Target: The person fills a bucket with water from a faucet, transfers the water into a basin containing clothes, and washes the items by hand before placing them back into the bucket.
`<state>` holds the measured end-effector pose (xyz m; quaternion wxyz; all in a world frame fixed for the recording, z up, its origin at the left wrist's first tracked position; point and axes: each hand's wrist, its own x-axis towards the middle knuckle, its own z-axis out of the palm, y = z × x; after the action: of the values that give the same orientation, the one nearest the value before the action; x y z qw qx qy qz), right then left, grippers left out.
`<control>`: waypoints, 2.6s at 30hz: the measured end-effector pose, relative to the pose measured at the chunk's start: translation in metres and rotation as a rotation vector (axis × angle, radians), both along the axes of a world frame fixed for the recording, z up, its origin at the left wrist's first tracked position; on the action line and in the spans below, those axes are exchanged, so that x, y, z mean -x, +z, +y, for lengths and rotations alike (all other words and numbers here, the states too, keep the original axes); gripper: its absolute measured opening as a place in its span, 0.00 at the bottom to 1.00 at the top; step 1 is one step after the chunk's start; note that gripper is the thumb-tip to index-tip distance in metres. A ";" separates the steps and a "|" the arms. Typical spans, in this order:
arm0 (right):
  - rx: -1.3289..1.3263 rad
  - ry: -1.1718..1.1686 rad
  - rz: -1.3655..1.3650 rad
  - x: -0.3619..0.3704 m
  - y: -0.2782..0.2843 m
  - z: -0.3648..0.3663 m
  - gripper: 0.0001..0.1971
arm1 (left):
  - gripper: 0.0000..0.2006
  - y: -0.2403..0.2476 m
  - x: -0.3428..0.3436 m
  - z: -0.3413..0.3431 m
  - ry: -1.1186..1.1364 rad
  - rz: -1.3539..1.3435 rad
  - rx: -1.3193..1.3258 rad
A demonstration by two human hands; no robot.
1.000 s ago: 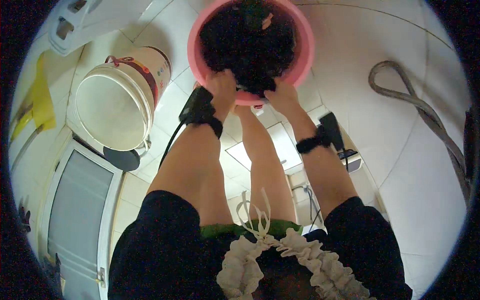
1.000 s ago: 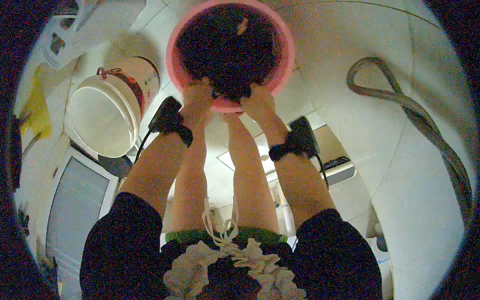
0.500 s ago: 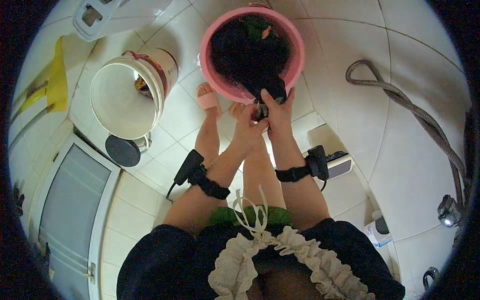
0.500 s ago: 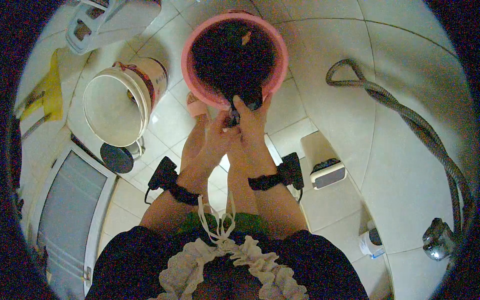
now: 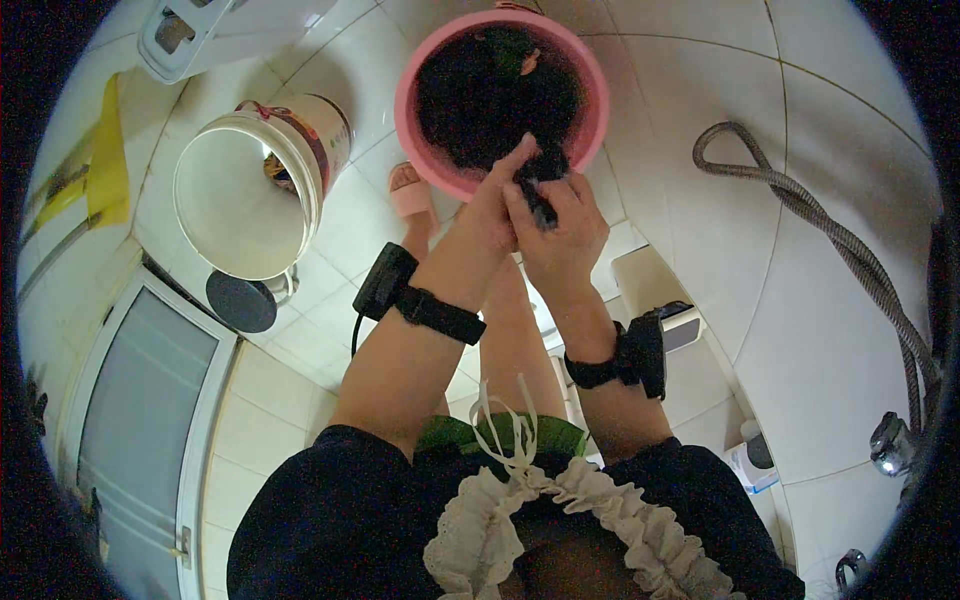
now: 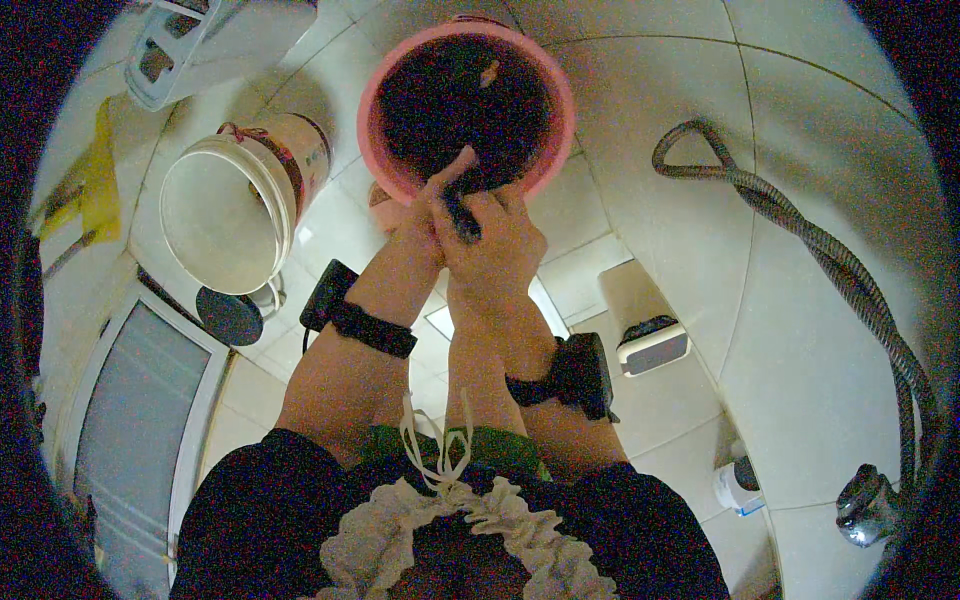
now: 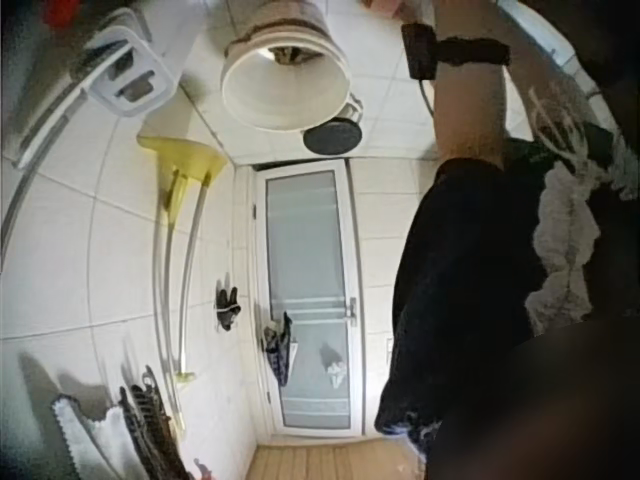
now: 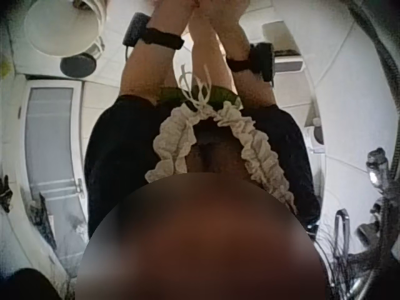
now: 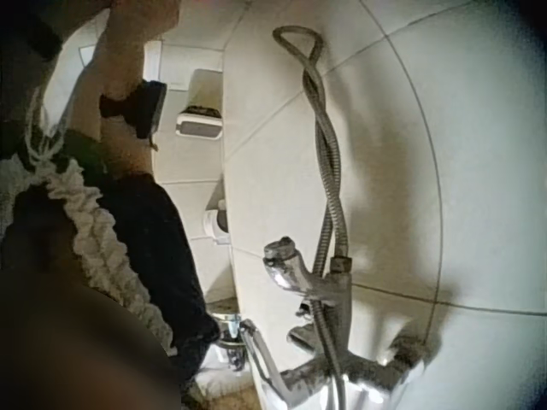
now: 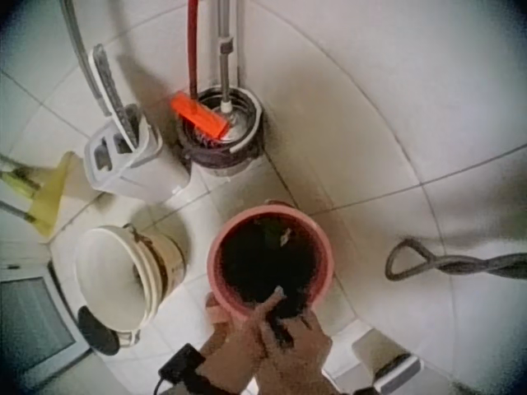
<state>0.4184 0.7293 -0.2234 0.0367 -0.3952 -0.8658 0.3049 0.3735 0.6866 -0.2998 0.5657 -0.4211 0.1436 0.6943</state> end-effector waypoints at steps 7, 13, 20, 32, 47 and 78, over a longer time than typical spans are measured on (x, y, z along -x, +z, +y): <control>0.207 -0.248 -0.029 -0.015 -0.040 0.010 0.15 | 0.13 -0.014 -0.019 0.007 -0.530 0.712 0.587; 0.980 -0.703 0.159 -0.058 -0.091 0.017 0.27 | 0.21 0.020 -0.001 0.009 -0.773 0.837 0.787; 1.699 -0.533 0.241 -0.018 -0.112 0.078 0.40 | 0.21 0.050 -0.006 -0.039 -1.161 1.286 0.340; 1.194 -0.663 0.184 -0.024 -0.149 0.031 0.16 | 0.20 0.034 0.003 -0.021 -0.584 1.616 0.656; 0.789 -0.823 0.094 -0.023 -0.085 0.030 0.19 | 0.13 -0.009 0.009 0.014 -0.851 1.565 0.800; 0.269 0.509 -0.460 -0.058 -0.029 0.036 0.17 | 0.13 0.071 0.021 -0.063 -0.454 0.965 0.376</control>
<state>0.4767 0.7655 -0.2523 -0.2882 -0.2266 -0.8741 0.3187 0.3528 0.6236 -0.2287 0.4865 -0.1080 0.5940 0.6315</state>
